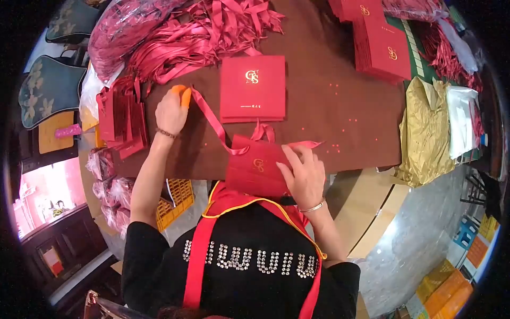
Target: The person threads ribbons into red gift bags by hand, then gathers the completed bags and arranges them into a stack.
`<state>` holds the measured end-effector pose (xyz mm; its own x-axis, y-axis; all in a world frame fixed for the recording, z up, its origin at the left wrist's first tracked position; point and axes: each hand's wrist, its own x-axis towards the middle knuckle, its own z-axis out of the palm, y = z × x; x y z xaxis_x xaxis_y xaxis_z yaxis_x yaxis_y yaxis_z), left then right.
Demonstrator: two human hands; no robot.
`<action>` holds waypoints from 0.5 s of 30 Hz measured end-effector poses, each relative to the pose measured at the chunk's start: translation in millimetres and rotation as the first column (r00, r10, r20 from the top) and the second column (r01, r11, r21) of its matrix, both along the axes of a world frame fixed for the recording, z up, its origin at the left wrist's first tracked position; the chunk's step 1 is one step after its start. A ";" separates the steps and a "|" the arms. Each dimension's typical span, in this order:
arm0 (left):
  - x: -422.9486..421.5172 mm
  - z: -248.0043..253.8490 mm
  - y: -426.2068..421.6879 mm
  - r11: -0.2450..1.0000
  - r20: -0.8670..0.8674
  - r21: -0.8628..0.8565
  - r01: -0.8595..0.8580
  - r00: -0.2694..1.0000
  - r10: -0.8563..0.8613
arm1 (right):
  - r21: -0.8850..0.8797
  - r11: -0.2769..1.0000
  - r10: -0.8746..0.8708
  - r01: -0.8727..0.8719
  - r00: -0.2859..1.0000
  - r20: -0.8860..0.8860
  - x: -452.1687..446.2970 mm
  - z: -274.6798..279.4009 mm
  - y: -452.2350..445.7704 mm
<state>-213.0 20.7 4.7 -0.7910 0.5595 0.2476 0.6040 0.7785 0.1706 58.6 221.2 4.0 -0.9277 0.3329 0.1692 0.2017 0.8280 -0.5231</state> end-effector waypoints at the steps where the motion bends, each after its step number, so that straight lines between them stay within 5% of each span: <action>1: -2.6 0.6 3.8 0.991 0.054 -0.104 -0.081 0.995 0.087 | -0.038 0.999 -0.017 0.017 1.000 0.009 0.9 -3.0 -2.2; 2: -5.6 0.6 6.3 0.966 0.098 -0.209 -0.155 0.979 0.178 | -0.076 0.997 -0.033 0.035 0.999 0.017 0.9 -4.7 -3.2; 4: -9.7 -10.1 7.6 0.980 0.009 -0.143 -0.137 0.990 0.140 | -0.069 0.997 -0.030 0.029 0.999 -0.017 -0.8 -5.6 -2.8; 7: -16.0 -16.9 4.3 0.982 0.186 -0.053 -0.180 0.964 0.187 | -0.116 0.993 -0.038 0.032 0.998 -0.051 -1.0 -3.2 -4.5; 10: -19.2 -18.6 -4.7 0.974 0.248 0.165 -0.153 0.963 0.109 | -0.256 0.966 -0.050 0.031 0.997 -0.067 -2.1 -2.7 -5.0; 12: -10.5 -20.4 -3.1 0.979 0.223 0.160 -0.127 0.971 0.089 | -0.346 0.937 -0.071 0.043 0.995 -0.070 -1.1 -4.6 -2.6; 13: -8.3 -25.9 -2.5 0.810 0.488 0.548 -0.206 0.866 -0.110 | -0.423 0.905 -0.070 0.036 0.995 -0.066 -0.8 -6.7 -0.8; 14: -3.6 -29.1 -1.5 0.499 0.603 0.774 -0.390 0.693 -0.394 | -0.497 0.867 -0.071 0.031 0.996 -0.061 0.1 -9.2 0.7; 15: 10.0 -7.0 5.7 0.490 0.640 0.760 -0.427 0.618 -0.456 | -0.430 0.903 -0.052 0.012 0.995 -0.081 1.1 -12.2 2.0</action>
<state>-203.0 26.4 -2.3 -0.8912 0.4503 -0.0542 -0.0711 -0.0207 0.9973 59.7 223.2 -8.2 -0.9032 0.4209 0.0847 0.1605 0.5141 -0.8426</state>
